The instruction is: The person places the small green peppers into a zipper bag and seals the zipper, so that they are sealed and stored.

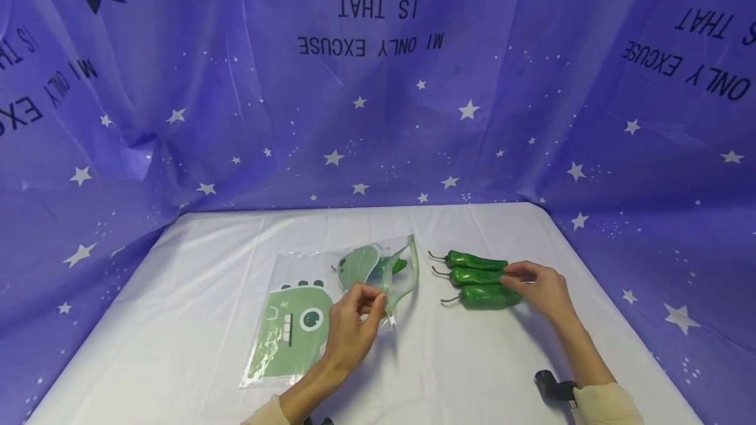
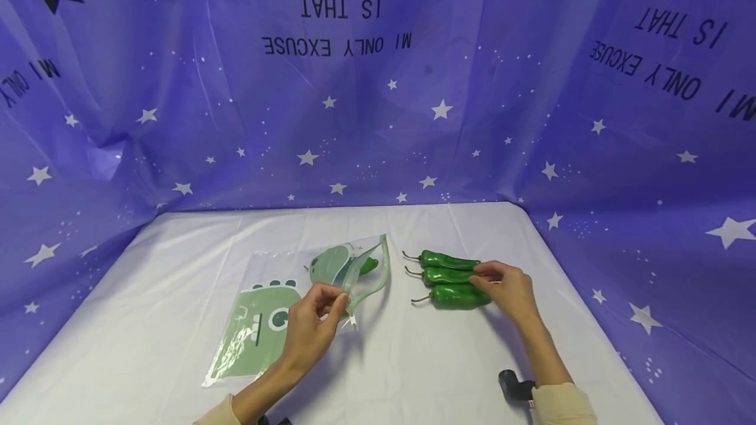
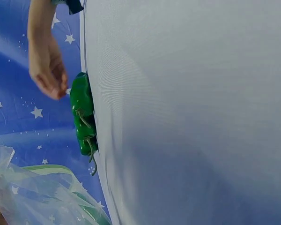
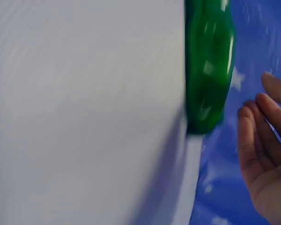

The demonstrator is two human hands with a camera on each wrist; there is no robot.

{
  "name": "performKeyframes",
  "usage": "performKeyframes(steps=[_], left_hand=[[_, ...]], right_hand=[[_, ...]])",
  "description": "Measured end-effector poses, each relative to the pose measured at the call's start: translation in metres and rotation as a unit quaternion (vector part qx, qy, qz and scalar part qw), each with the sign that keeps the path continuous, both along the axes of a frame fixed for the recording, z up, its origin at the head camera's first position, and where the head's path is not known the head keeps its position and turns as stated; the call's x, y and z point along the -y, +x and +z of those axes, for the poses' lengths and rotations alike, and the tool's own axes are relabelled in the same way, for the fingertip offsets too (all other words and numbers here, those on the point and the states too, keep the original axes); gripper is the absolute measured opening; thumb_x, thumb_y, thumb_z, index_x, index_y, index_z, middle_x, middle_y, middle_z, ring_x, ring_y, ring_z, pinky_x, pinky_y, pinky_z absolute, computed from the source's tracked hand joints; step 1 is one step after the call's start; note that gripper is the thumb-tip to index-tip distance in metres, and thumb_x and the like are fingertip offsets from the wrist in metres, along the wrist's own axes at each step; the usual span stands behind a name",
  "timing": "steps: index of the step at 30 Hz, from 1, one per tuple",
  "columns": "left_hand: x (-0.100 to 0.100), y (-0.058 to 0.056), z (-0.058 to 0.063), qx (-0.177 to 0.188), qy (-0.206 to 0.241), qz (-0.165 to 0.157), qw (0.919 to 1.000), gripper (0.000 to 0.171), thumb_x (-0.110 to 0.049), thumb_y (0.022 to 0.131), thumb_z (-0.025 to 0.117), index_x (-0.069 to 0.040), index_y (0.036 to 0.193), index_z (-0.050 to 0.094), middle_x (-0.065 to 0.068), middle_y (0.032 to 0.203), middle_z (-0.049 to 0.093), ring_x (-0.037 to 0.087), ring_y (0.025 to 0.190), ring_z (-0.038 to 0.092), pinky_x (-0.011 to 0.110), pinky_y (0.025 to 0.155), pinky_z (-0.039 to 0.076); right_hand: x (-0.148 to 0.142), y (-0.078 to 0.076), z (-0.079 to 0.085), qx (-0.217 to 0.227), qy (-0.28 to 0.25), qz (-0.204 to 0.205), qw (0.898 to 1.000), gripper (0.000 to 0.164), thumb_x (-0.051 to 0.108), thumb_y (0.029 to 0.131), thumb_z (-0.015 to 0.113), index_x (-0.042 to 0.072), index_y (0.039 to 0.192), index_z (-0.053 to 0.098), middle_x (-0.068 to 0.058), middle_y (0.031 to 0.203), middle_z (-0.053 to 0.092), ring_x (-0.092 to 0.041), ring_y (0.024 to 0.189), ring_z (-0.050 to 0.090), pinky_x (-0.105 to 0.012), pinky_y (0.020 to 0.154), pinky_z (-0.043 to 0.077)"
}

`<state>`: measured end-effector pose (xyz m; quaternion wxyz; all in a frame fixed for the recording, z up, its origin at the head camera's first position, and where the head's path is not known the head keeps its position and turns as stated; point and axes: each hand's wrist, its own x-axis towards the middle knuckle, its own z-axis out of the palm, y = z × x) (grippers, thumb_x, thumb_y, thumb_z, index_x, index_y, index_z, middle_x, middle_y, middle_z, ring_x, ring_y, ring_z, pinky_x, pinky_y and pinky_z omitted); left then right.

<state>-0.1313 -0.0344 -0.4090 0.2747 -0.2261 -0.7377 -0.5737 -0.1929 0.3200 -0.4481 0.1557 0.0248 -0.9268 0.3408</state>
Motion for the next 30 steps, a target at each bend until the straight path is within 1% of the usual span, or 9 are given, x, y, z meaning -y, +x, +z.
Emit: performKeyframes(steps=[2, 6, 9, 12, 16, 19, 23, 26, 30], left_hand=[[0.0, 0.0, 0.0, -0.002, 0.002, 0.0, 1.0, 0.014, 0.015, 0.078, 0.066, 0.006, 0.083, 0.057, 0.014, 0.07, 0.065, 0.022, 0.055, 0.064, 0.019, 0.051, 0.051], [-0.001, 0.0, -0.001, -0.003, 0.006, 0.0, 1.0, 0.014, 0.015, 0.078, 0.066, 0.006, 0.083, 0.057, 0.014, 0.07, 0.065, 0.022, 0.054, 0.064, 0.02, 0.051, 0.051], [-0.001, 0.0, -0.001, 0.0, 0.009, -0.002, 1.0, 0.013, 0.015, 0.079, 0.066, 0.006, 0.083, 0.057, 0.014, 0.07, 0.065, 0.023, 0.055, 0.064, 0.02, 0.051, 0.052], [0.0, -0.001, -0.001, 0.007, 0.009, -0.002, 0.9999, 0.012, 0.013, 0.08, 0.066, 0.006, 0.083, 0.057, 0.015, 0.071, 0.065, 0.024, 0.055, 0.065, 0.02, 0.051, 0.052], [-0.001, -0.001, -0.001, 0.014, 0.008, 0.003, 0.9999, 0.012, 0.013, 0.08, 0.066, 0.006, 0.084, 0.058, 0.014, 0.071, 0.065, 0.023, 0.055, 0.064, 0.019, 0.051, 0.051], [-0.001, 0.0, -0.001, 0.017, 0.008, 0.007, 0.9998, 0.012, 0.013, 0.079, 0.067, 0.006, 0.083, 0.058, 0.013, 0.07, 0.065, 0.022, 0.055, 0.064, 0.02, 0.05, 0.051], [-0.002, 0.001, -0.002, 0.022, 0.009, 0.009, 0.9997, 0.013, 0.014, 0.078, 0.067, 0.005, 0.083, 0.058, 0.014, 0.07, 0.065, 0.022, 0.055, 0.064, 0.02, 0.051, 0.051], [-0.002, 0.001, -0.001, 0.026, 0.01, 0.01, 0.9996, 0.012, 0.013, 0.079, 0.067, 0.005, 0.083, 0.058, 0.014, 0.071, 0.065, 0.023, 0.055, 0.064, 0.02, 0.051, 0.051], [-0.003, 0.002, -0.002, 0.029, 0.01, 0.012, 0.9995, 0.012, 0.012, 0.079, 0.067, 0.005, 0.083, 0.058, 0.014, 0.071, 0.065, 0.023, 0.055, 0.064, 0.02, 0.051, 0.051]], right_hand=[[-0.015, 0.008, -0.004, 0.034, 0.003, -0.007, 0.999, 0.032, 0.033, 0.082, 0.075, 0.009, 0.103, 0.07, -0.007, 0.095, 0.071, -0.024, 0.089, 0.066, -0.027, 0.072, 0.049], [-0.034, 0.018, -0.011, 0.109, -0.015, 0.006, 0.994, 0.045, 0.041, 0.084, 0.071, 0.008, 0.113, 0.066, -0.009, 0.1, 0.07, -0.026, 0.095, 0.064, -0.036, 0.079, 0.047], [-0.041, 0.02, -0.015, 0.137, -0.027, 0.025, 0.99, 0.047, 0.04, 0.084, 0.071, 0.007, 0.117, 0.064, -0.008, 0.1, 0.07, -0.024, 0.095, 0.064, -0.04, 0.083, 0.045], [-0.046, 0.019, -0.02, 0.138, -0.026, 0.038, 0.989, 0.043, 0.037, 0.084, 0.071, 0.008, 0.116, 0.065, -0.006, 0.099, 0.07, -0.019, 0.092, 0.064, -0.036, 0.083, 0.046], [-0.048, 0.018, -0.024, 0.126, -0.036, 0.059, 0.99, 0.036, 0.029, 0.085, 0.072, 0.007, 0.114, 0.067, -0.005, 0.096, 0.07, -0.01, 0.087, 0.063, -0.026, 0.079, 0.047], [-0.048, 0.015, -0.027, 0.111, -0.039, 0.076, 0.99, 0.033, 0.023, 0.085, 0.072, 0.006, 0.113, 0.067, -0.006, 0.098, 0.07, -0.009, 0.088, 0.063, -0.022, 0.078, 0.047], [-0.046, 0.012, -0.029, 0.097, -0.018, 0.076, 0.992, 0.032, 0.025, 0.085, 0.072, 0.007, 0.112, 0.068, -0.008, 0.105, 0.069, -0.02, 0.097, 0.063, -0.027, 0.082, 0.047], [-0.046, 0.01, -0.03, 0.108, -0.008, 0.067, 0.992, 0.032, 0.029, 0.086, 0.071, 0.009, 0.111, 0.069, -0.009, 0.109, 0.068, -0.029, 0.105, 0.06, -0.033, 0.086, 0.045], [-0.047, 0.009, -0.033, 0.122, -0.015, 0.061, 0.991, 0.033, 0.032, 0.085, 0.071, 0.01, 0.11, 0.07, -0.008, 0.108, 0.068, -0.033, 0.108, 0.058, -0.04, 0.088, 0.044]])
